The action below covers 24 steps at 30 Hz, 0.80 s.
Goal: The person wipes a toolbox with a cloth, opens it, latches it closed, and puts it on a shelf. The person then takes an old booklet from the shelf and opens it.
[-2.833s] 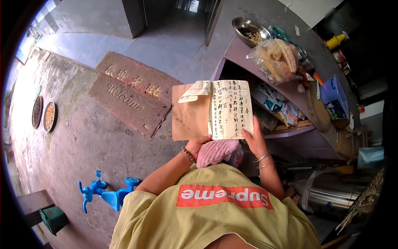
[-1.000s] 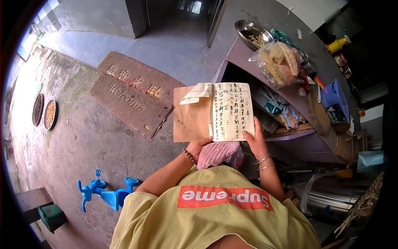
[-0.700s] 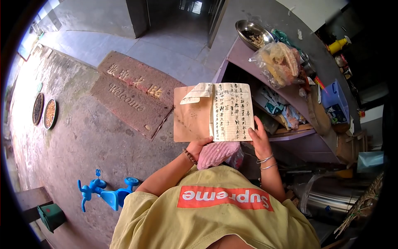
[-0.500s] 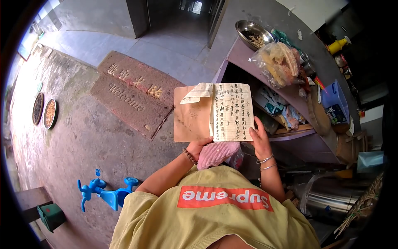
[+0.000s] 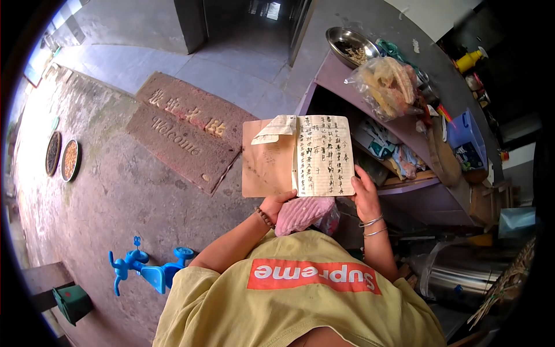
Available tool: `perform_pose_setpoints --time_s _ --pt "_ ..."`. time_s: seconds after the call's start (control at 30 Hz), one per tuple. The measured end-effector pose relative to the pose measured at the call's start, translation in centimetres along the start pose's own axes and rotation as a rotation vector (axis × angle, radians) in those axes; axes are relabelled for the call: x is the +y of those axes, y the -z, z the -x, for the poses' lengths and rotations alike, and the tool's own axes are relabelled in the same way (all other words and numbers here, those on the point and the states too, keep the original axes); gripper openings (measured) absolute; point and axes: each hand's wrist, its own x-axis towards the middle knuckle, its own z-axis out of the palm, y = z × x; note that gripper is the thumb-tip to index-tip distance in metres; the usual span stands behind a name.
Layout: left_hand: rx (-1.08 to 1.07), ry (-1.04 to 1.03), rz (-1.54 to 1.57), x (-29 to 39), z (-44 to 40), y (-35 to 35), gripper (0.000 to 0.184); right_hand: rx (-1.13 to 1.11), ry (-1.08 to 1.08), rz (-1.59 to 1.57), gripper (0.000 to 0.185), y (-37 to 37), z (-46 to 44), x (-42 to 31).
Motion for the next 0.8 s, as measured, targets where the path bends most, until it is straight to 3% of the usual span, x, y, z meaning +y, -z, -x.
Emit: perform_pose_setpoints --time_s 0.8 --pt "0.023 -0.03 -0.073 0.0 0.2 -0.3 0.033 -0.079 -0.008 0.028 0.049 -0.2 0.8 -0.7"
